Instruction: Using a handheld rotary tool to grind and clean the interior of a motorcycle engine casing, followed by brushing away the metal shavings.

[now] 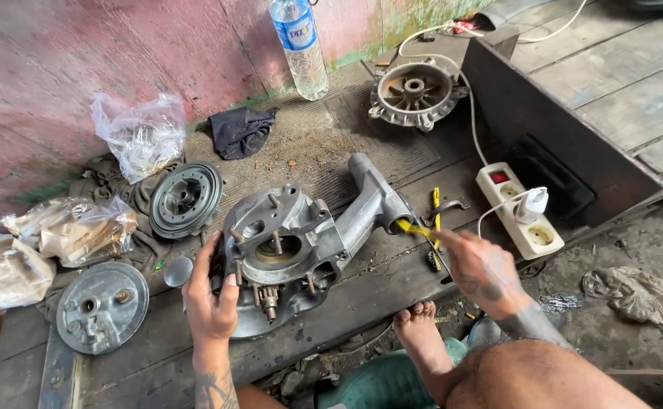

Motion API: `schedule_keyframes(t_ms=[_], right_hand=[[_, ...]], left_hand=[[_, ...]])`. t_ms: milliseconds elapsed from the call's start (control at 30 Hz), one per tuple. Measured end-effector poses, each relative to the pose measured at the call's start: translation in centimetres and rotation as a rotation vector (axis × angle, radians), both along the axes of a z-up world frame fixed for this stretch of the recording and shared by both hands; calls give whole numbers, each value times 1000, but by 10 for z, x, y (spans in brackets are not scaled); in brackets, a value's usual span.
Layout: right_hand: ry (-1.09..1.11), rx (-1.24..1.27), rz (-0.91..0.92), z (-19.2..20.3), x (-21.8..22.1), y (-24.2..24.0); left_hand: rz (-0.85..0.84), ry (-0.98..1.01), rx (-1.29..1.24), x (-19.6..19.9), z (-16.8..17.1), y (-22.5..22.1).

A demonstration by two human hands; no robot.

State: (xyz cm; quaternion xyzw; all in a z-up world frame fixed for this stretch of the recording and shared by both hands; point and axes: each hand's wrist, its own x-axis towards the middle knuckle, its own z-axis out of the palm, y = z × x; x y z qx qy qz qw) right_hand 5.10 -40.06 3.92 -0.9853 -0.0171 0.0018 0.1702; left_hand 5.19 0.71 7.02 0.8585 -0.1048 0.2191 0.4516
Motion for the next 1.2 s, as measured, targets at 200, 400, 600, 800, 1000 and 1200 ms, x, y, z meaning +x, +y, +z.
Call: schedule_keyframes(t_ms=[200,400,600,800,1000,1200], right_hand=[[35,140,-34,-16,0,-6],[220,533,-33,24,-11,3],[-165,339,255,-26,8,34],[-134,261,149,-31,14,38],[59,516,264,-49,26,25],[151,586,320,-23,29,26]], left_hand=[[-6,-27,24,-3,1,-4],[11,-25,41,-6,3,-9],[-12,-95,89,-6,-8,-18],[-36,-123,132,-23,2,-30],[-24,-121,142,-19,-8,-29],[76,-164,271,-31,-9,-31]])
